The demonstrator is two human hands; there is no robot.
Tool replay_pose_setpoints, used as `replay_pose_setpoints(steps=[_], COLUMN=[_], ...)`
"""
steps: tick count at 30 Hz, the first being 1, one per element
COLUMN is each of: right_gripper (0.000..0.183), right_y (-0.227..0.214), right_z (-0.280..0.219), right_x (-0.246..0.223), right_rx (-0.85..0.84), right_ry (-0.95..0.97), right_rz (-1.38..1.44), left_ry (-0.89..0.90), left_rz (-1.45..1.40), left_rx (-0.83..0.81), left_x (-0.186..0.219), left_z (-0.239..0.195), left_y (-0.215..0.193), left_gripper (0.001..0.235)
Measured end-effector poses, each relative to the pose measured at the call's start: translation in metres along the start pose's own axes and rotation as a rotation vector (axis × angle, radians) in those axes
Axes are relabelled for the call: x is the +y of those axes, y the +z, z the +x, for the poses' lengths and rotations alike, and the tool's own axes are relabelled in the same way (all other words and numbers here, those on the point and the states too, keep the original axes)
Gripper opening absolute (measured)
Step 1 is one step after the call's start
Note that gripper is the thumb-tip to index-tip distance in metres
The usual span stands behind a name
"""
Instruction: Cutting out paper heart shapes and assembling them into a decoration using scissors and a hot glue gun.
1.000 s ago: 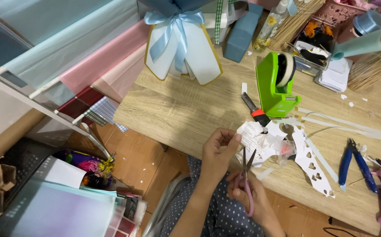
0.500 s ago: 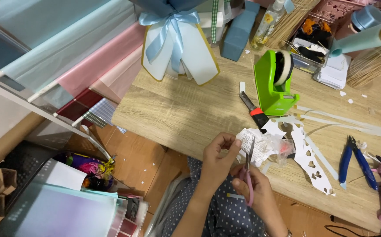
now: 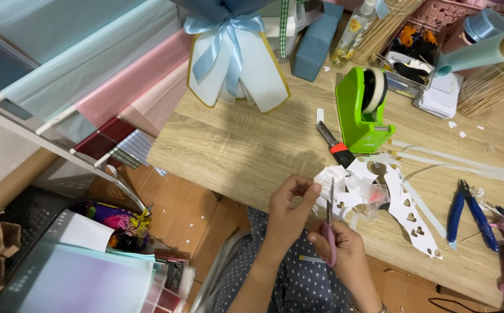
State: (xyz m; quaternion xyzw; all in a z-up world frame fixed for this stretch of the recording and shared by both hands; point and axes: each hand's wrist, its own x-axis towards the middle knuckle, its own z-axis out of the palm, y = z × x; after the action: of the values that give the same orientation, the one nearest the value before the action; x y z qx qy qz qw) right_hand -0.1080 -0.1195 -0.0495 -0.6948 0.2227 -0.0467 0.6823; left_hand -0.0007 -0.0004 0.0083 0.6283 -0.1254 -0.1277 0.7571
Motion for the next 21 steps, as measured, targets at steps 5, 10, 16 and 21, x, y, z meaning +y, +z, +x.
replay_pose_setpoints(steps=[5,10,16,21], right_gripper=[0.035,0.039,0.058,0.045], right_y=[-0.006,-0.007,-0.004,-0.004], right_z=[-0.001,-0.003,-0.005,-0.001], right_x=[0.007,0.005,-0.005,0.000], right_rx=[-0.112,-0.223,-0.235,-0.125], right_ry=[-0.132,-0.117,-0.026,0.048], right_rz=[0.059,0.142,0.052,0.018], left_ry=[0.036,0.035,0.085,0.149], left_rz=[-0.002,-0.009,-0.070,-0.050], left_rx=[0.020,0.043,0.087,0.058], left_x=[-0.004,-0.004,-0.005,-0.001], left_z=[0.001,-0.002,-0.005,-0.006], left_y=[0.003,0.006,0.008,0.011], left_gripper=[0.016,0.018,0.016,0.018])
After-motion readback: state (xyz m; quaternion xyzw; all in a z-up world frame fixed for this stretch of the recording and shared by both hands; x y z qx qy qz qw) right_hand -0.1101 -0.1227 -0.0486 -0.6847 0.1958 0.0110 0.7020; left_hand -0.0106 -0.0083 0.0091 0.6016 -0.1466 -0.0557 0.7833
